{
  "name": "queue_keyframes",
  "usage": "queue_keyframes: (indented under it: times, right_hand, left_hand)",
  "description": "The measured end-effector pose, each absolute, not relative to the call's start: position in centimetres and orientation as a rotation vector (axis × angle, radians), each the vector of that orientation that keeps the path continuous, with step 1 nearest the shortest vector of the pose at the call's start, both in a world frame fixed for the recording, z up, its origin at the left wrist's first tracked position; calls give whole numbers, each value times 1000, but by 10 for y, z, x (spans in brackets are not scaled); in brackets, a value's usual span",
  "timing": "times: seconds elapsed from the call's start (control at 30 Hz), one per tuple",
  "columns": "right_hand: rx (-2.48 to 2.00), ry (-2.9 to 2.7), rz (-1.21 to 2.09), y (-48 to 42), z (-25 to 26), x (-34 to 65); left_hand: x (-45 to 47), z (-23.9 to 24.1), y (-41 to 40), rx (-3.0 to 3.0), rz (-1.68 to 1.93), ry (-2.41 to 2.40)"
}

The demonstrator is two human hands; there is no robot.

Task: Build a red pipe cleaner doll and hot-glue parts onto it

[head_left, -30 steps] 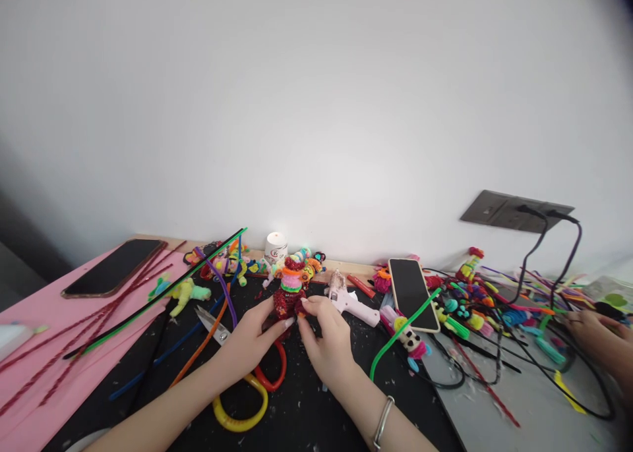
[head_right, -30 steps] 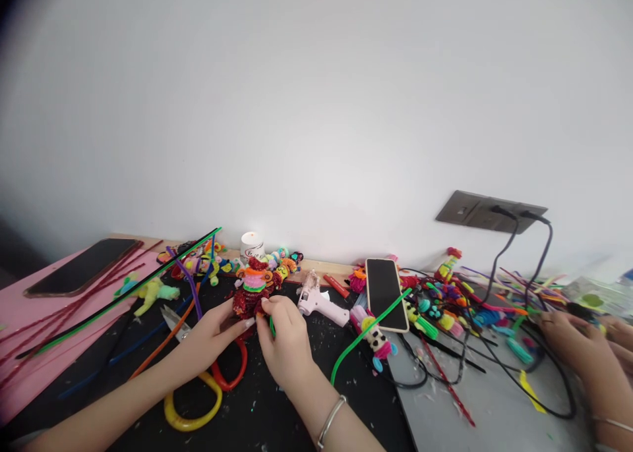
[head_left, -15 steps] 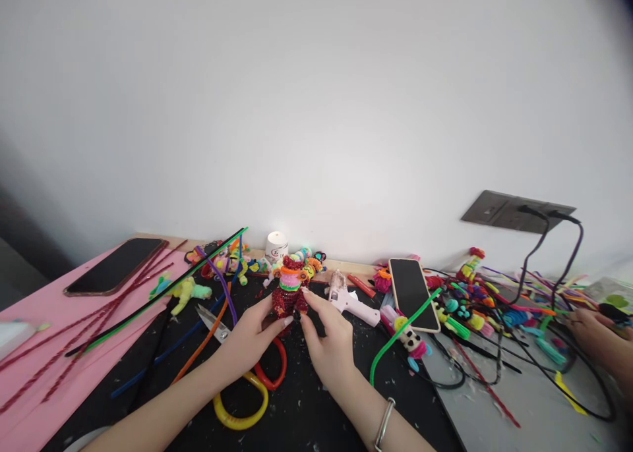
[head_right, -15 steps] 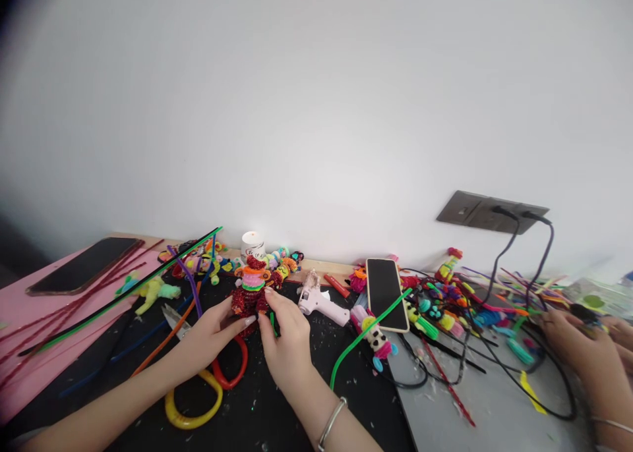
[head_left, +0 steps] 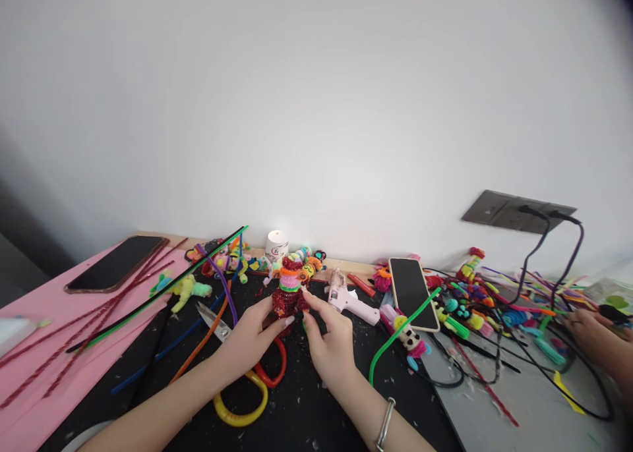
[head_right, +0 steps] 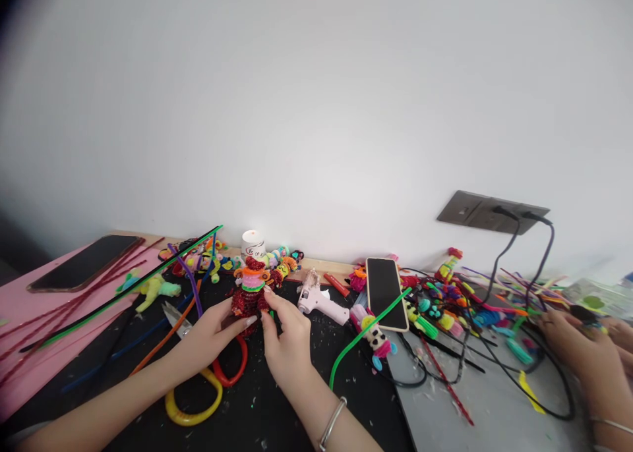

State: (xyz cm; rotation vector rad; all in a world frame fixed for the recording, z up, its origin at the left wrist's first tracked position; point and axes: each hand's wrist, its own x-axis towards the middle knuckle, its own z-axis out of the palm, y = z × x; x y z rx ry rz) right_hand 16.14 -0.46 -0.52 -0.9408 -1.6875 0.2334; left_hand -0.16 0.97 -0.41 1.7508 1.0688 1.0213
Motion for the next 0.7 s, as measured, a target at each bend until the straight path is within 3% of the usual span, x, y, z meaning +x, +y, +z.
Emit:
queue_keyframes:
  times: [0.7]
  right_hand:
    - [-1024, -1655, 547, -5, -7, 162]
  left_hand:
    - [-1, -5, 7, 1773, 1017, 1102]
